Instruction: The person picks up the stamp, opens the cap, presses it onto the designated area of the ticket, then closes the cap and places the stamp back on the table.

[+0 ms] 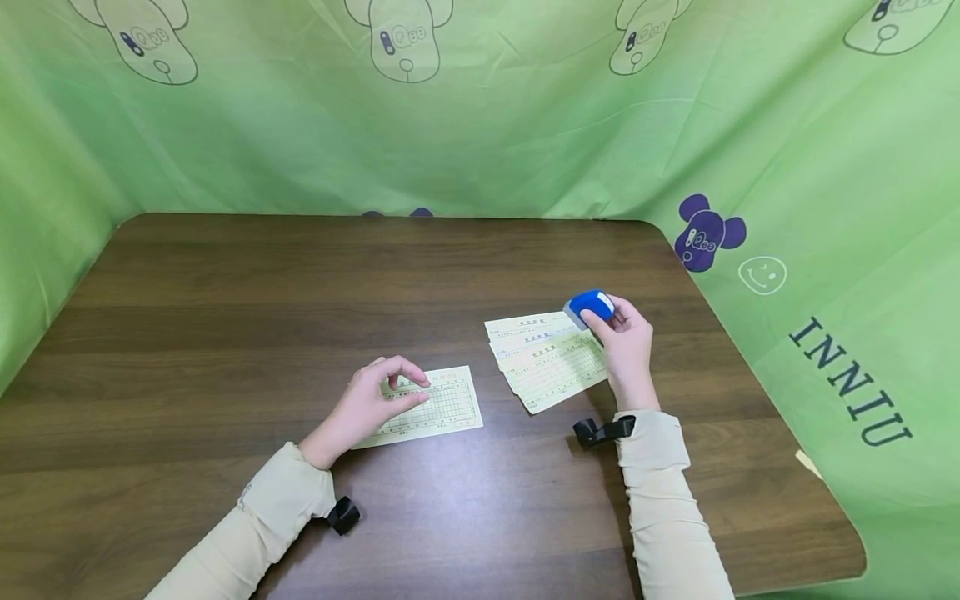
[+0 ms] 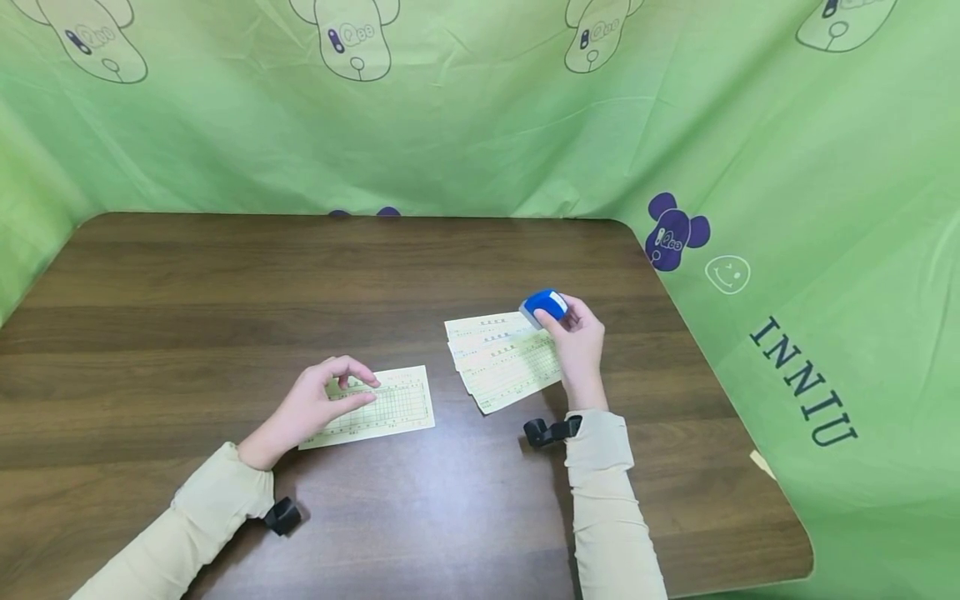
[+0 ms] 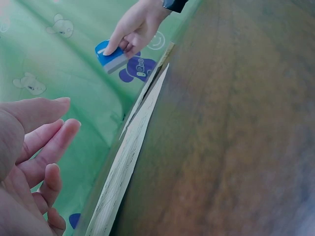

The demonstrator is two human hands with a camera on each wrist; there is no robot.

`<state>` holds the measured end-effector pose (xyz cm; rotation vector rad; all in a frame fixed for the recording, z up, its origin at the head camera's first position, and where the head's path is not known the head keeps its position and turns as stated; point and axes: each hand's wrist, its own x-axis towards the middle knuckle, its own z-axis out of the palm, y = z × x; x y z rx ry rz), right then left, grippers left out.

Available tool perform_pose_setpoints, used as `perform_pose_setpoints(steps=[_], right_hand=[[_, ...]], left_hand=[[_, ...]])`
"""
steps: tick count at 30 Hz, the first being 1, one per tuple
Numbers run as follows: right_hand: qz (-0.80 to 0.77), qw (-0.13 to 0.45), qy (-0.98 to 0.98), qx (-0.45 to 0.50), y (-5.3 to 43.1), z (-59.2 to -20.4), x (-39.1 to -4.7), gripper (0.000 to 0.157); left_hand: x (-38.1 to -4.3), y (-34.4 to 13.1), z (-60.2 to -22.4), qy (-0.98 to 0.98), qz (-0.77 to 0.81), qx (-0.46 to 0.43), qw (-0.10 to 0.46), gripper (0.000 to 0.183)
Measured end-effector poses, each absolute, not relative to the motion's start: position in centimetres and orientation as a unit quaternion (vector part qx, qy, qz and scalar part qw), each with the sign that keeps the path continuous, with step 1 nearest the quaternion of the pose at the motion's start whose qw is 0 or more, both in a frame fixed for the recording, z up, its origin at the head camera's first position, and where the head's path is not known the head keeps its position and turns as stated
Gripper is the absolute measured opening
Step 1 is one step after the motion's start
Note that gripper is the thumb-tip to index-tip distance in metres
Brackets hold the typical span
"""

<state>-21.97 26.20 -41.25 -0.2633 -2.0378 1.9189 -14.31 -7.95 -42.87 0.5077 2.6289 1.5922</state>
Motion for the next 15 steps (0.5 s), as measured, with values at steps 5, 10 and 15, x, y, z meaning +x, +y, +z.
perform_pose_setpoints(steps=[5, 10, 15], right_hand=[[0.668, 0.171, -0.716, -0.114, 27.1, -41.3, -22.1, 0.025], [0.669, 0.176, -0.711, -0.128, 27.9, -41.5, -22.2, 0.027], [0.673, 0.187, -0.703, -0.136, 28.5, -41.7, -22.4, 0.025]], left_hand=[[-14.3, -8.0, -42.8, 0.844, 0.509, 0.166, 0.011, 0.016], [-14.3, -8.0, -42.6, 0.845, 0.508, 0.166, 0.014, 0.015], [-14.3, -8.0, -42.5, 0.844, 0.510, 0.165, 0.016, 0.016]])
